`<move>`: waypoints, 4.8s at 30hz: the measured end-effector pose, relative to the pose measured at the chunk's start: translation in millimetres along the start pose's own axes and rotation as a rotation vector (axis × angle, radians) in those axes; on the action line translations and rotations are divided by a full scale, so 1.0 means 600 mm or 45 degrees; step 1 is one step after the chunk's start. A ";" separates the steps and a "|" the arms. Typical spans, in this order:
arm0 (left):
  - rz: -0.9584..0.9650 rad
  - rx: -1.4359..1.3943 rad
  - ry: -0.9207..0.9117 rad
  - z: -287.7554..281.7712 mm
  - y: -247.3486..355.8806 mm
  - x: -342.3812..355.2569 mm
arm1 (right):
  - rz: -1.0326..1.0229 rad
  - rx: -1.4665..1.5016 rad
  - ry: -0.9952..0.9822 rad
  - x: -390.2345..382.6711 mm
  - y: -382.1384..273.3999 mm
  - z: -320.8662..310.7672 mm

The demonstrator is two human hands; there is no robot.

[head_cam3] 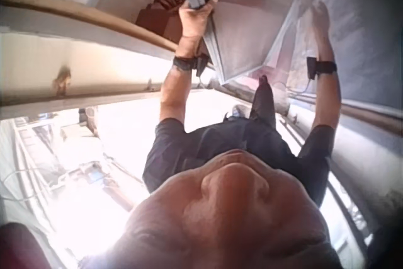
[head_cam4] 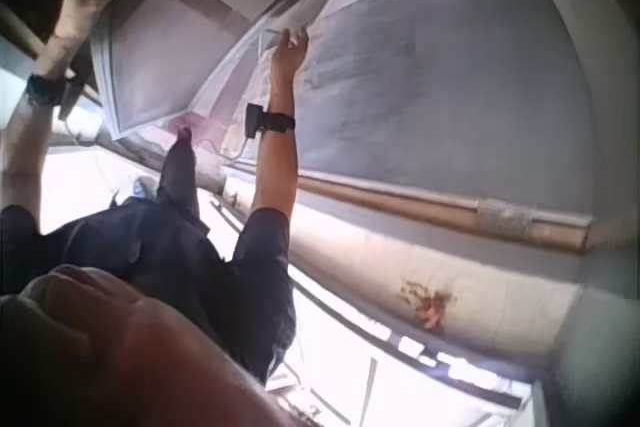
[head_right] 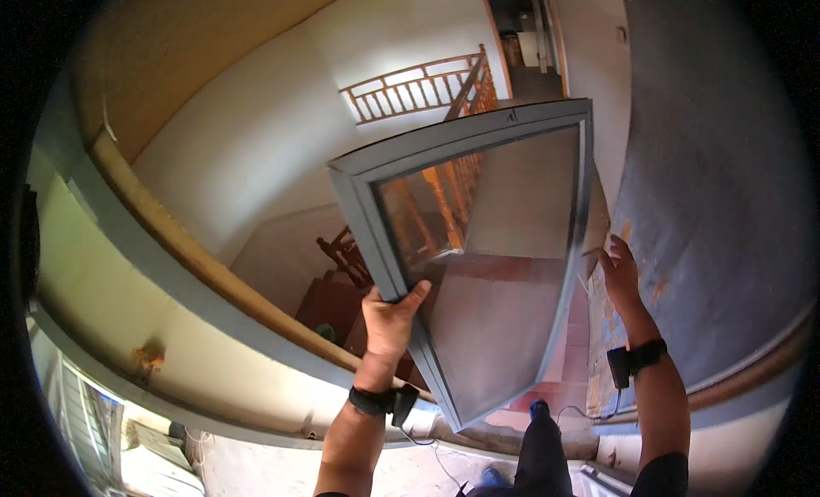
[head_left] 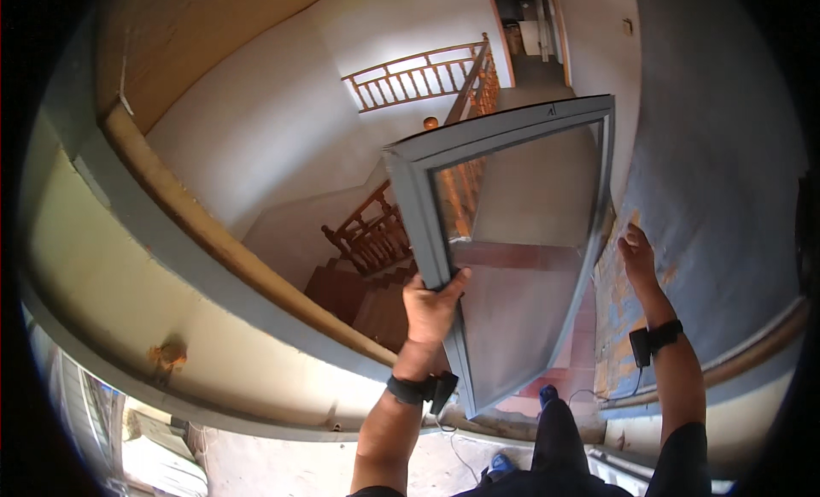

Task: The person prying a metal frame with a tool, installs a window screen into a frame, then rinses a cloth in a bucket of water and wipes a wooden staircase railing.

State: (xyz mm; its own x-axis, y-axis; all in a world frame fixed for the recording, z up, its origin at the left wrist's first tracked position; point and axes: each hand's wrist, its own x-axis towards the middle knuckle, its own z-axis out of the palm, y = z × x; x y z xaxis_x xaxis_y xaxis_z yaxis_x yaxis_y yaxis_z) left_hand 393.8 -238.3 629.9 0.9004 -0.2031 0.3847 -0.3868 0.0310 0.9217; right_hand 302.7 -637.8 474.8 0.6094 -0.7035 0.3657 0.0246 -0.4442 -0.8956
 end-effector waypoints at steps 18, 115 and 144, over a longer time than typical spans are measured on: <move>0.164 0.693 0.648 0.199 -0.135 0.272 | 0.130 -0.014 -0.521 0.179 0.156 0.184; 0.211 1.072 2.199 -0.923 -0.324 0.889 | 0.478 -0.131 -2.116 0.425 0.066 1.959; 0.255 1.210 1.956 -1.206 -0.483 0.956 | -0.562 0.582 -2.280 0.259 -0.213 2.664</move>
State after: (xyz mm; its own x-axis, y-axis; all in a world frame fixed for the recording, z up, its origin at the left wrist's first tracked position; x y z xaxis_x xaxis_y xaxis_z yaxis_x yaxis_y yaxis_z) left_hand 1166.6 344.1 620.2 -0.0188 0.7332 0.6797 0.0255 -0.6793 0.7334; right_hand 1661.0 196.5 241.1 0.4851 0.8581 0.1683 0.3821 -0.0349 -0.9235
